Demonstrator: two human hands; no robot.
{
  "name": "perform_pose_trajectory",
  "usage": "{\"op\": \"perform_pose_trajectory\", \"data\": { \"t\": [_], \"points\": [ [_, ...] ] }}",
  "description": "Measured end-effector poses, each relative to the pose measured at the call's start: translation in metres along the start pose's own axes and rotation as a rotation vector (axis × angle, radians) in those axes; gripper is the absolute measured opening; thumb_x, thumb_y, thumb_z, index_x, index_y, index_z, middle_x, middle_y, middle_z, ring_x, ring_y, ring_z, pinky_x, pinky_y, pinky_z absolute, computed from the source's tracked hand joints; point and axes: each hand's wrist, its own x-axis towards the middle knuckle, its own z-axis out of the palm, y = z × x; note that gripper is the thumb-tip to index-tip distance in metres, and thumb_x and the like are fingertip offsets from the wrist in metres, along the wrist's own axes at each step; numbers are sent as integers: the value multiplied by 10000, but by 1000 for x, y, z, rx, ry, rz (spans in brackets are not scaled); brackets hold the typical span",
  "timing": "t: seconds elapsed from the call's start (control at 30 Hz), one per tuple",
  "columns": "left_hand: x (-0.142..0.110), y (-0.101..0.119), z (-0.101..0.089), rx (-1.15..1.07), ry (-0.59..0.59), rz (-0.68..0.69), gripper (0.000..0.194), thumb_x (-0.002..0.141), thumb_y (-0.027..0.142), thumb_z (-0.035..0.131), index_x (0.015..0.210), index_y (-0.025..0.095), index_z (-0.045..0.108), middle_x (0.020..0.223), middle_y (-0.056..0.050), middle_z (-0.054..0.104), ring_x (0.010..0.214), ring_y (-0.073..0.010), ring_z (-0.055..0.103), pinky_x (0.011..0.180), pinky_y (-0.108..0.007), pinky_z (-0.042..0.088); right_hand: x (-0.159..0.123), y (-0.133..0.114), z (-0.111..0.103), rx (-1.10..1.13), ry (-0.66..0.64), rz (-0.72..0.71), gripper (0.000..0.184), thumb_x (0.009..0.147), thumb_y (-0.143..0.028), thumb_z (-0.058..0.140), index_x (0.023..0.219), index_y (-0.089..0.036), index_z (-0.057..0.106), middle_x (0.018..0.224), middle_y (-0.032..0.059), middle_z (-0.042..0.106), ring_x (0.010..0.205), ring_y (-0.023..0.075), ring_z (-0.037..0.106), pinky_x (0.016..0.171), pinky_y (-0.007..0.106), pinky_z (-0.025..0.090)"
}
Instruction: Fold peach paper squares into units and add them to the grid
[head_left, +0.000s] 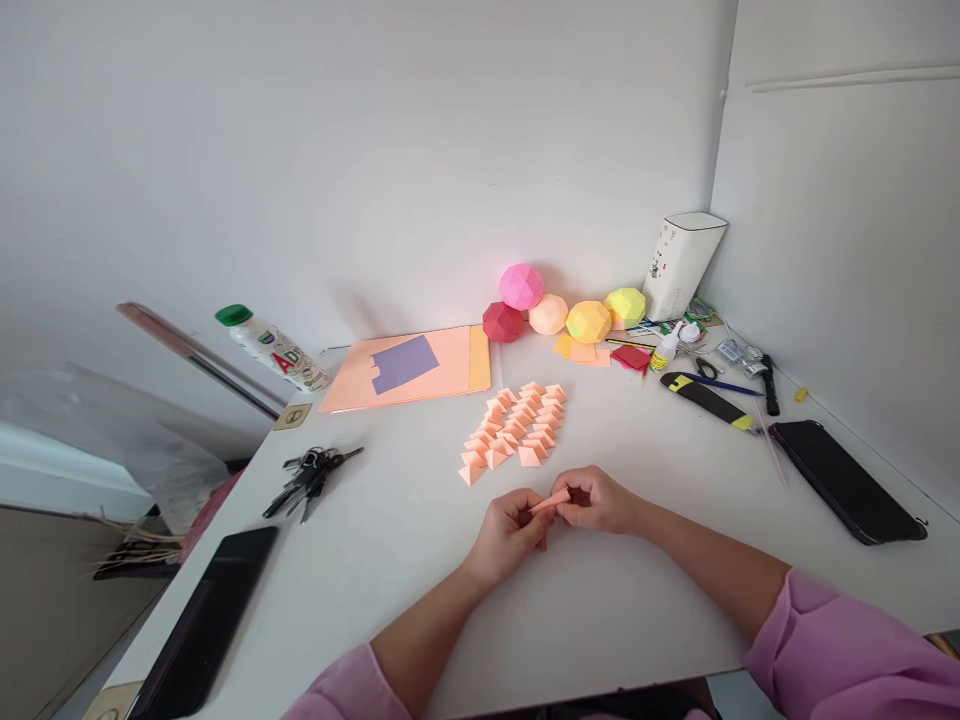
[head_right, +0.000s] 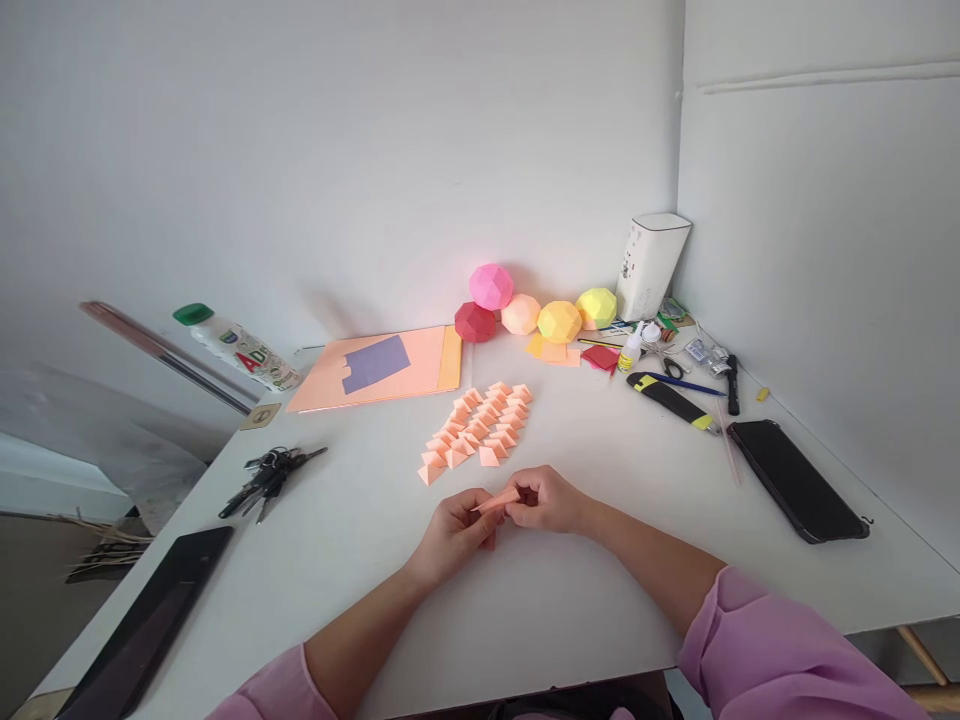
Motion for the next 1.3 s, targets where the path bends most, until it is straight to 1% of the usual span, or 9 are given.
{"op": "perform_pose_trajectory", "data": {
  "t": [0.13, 0.27, 0.73, 1.1, 1.3],
  "points": [
    [0, -2, 0, 8, -20, 23, 291, 796, 416, 569, 679, 153, 529, 524, 19, 521, 482, -92, 458, 474, -213, 338, 0, 4, 1, -26, -2, 3, 36, 665, -132, 535, 660, -143, 501, 552, -48, 446, 487, 70, 368, 445, 197, 272],
    [0, -3, 0, 14, -33, 26, 275, 799, 392, 562, 666, 156, 515, 544, 20, 510, 494, -94, 464, 476, -216, 344, 0, 7, 1, -52, -6, 2, 44, 642, -116, 518, 659, -150, 496, 545, -56, 419, 480, 69, 356, 434, 196, 262],
    [-2, 3, 0, -14, -32, -2, 165, 739, 257, 589, 626, 161, 516, 510, 25, 526, 472, -92, 471, 474, -214, 339, -1, 6, -2, -65, -22, -27, 44, 634, -117, 498, 667, -144, 508, 584, -34, 472, 499, 77, 373, 462, 208, 272],
    [0, 8, -1, -68, -15, -24, 183, 689, 257, 618, 602, 162, 488, 480, 32, 518, 444, -77, 440, 458, -205, 309, -2, 1, -4, 14, -24, -25, 75, 631, -104, 485, 688, -138, 519, 621, -18, 515, 556, 105, 467, 504, 222, 338],
    [0, 6, -2, -77, 8, -23, 179, 676, 254, 622, 599, 162, 489, 474, 33, 522, 436, -78, 445, 459, -208, 314, -2, 2, -5, 63, -21, -22, 55, 666, -110, 498, 679, -157, 470, 611, -16, 527, 572, 113, 502, 527, 229, 382]
  ]
}}
